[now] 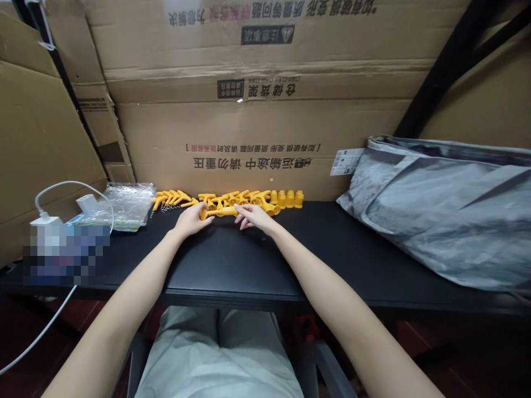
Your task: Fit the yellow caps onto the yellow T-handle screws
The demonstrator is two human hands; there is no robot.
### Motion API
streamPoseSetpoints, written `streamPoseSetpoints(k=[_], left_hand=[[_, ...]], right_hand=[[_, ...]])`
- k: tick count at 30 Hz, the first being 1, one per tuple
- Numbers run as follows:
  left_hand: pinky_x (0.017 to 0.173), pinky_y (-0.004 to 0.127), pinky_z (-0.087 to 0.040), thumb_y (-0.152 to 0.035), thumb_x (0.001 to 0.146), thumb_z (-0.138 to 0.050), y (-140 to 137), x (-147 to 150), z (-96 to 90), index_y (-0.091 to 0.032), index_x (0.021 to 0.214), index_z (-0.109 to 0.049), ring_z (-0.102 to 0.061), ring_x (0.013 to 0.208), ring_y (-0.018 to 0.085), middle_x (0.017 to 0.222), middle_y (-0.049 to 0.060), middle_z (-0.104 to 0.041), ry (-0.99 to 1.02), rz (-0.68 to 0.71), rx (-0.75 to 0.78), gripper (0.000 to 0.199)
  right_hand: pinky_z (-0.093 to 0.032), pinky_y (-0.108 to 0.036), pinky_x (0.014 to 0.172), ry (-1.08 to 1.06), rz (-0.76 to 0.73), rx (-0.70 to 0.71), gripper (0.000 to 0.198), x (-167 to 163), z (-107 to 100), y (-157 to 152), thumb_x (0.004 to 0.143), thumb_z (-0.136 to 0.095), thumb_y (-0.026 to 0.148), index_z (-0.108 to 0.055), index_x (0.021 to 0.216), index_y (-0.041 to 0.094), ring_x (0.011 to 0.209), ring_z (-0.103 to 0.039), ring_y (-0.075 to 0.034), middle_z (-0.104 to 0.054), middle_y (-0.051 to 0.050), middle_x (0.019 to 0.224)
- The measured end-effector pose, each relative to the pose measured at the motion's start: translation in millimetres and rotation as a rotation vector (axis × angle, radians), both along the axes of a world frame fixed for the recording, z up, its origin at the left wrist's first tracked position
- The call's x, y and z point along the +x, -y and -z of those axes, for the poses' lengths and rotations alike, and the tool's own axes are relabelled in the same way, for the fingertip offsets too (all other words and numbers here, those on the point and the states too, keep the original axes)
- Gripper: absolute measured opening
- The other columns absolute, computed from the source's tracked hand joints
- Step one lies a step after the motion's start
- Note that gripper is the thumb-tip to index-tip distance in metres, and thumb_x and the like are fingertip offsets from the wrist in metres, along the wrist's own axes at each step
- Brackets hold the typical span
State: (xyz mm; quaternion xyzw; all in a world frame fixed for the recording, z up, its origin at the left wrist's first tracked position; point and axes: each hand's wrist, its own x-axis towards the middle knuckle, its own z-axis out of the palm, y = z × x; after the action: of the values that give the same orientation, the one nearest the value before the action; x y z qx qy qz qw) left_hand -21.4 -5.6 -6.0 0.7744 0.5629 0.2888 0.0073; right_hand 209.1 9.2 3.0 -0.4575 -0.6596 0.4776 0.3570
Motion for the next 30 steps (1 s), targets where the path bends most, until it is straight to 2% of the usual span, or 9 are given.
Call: streamPoseSetpoints(k=[3, 5, 16, 30], left_hand=[[0.071, 0.027, -0.043, -0.047, 0.077, -0.057, 0.9, 0.2, -0.6, -0.02, 0.098, -0.059, -0.059, 0.08, 0.018, 0.091, 0.004, -0.066, -0.003, 0.007, -0.007, 0.034], [0.07, 0.027, -0.043, -0.046, 0.077, -0.056, 1.8, 0.7, -1.3, -0.02, 0.098, -0.06, -0.059, 0.079, 0.018, 0.09, 0.004, -0.066, -0.003, 0.006, -0.009, 0.033], [0.065, 0.025, -0.041, -0.046, 0.081, -0.052, 5.1, 3.2, -4.6, -0.019, 0.096, -0.06, -0.058, 0.074, 0.016, 0.082, 0.003, -0.065, 0.012, 0.016, -0.008, 0.032], [0.066, 0.025, -0.041, -0.049, 0.075, -0.061, 3.7, 1.8, -2.9, -0.019, 0.092, -0.06, -0.057, 0.072, 0.016, 0.08, 0.003, -0.064, 0.017, 0.05, 0.023, 0.035]], right_hand=[[-0.052, -0.018, 0.049, -0.059, -0.018, 0.004, 0.043, 1.6, 1.8, 0.0, 0.084, -0.066, 0.034, -0.052, 0.12, 0.016, 0.048, -0.061, -0.008, -0.067, -0.001, 0.072], [-0.053, -0.019, 0.049, -0.067, -0.038, 0.007, 0.047, 2.3, 4.3, -1.3, 0.083, -0.067, 0.028, -0.05, 0.125, 0.016, 0.048, -0.06, -0.008, -0.066, 0.0, 0.07], [-0.053, -0.018, 0.048, -0.049, -0.029, 0.025, 0.043, 4.2, 7.5, -5.3, 0.085, -0.065, 0.026, -0.052, 0.124, 0.015, 0.048, -0.061, -0.008, -0.066, 0.0, 0.069], [-0.05, -0.017, 0.046, -0.045, 0.004, 0.024, 0.03, 2.3, 3.9, -2.8, 0.088, -0.061, 0.024, -0.056, 0.115, 0.012, 0.044, -0.058, -0.007, -0.063, 0.002, 0.062]])
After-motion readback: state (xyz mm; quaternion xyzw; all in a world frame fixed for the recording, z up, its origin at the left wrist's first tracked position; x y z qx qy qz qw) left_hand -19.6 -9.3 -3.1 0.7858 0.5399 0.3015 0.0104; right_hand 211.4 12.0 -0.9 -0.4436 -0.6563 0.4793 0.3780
